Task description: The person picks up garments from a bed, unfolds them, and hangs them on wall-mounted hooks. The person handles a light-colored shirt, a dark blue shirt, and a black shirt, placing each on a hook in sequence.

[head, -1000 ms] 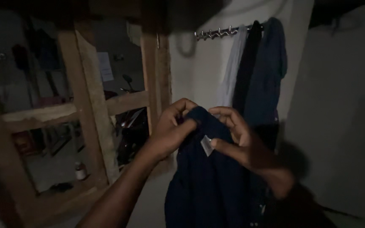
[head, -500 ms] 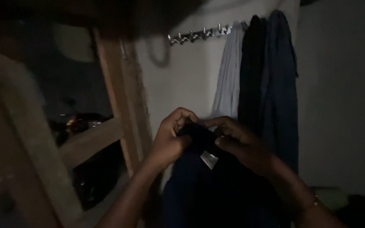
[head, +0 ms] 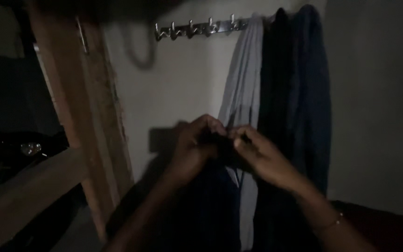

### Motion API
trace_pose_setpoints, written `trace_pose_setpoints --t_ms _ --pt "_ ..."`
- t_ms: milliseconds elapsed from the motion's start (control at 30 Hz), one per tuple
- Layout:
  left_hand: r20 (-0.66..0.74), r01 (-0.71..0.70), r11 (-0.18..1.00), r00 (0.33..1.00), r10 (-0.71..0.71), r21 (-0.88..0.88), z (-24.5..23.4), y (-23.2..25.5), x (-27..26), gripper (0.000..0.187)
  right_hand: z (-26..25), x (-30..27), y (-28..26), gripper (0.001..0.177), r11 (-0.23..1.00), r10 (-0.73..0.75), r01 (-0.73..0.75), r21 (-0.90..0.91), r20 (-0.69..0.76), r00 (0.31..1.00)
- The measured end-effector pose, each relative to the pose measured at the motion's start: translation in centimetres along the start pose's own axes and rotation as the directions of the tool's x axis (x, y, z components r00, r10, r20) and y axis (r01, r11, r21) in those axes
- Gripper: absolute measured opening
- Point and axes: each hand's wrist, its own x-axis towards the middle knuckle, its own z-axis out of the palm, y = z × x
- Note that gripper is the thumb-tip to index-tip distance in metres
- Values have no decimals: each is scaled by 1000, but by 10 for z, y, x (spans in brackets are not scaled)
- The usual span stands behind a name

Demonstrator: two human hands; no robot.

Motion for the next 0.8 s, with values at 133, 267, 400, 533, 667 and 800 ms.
trace_pose_setpoints --t_ms 133,267,400,533,667,800 --pt "-131 -43 997 991 35 -61 -11 -16 27 30 -5 64 13 23 992 -31 13 -125 -139 990" --pt "-223 -167 972 966 129 -162 -16 -20 62 26 -9 135 21 39 795 -357 231 -561 -126 925" --pt "-305 -212 964 939 157 -158 -21 -21 82 27 -18 145 18 42 343 -508 320 -883 112 854" --pt "-213 -163 980 967 136 -116 -19 -24 103 24 -39 128 11 17 303 -264 175 -937 93 960" --pt "-183 -192 978 968 175 -84 -6 -34 138 26 -59 119 4 39 483 -300 27 -875 -137 944" --pt "-170 -148 988 976 139 -38 3 -43 153 26 -70 119 -4 46 644 -339 17 -765 -265 903"
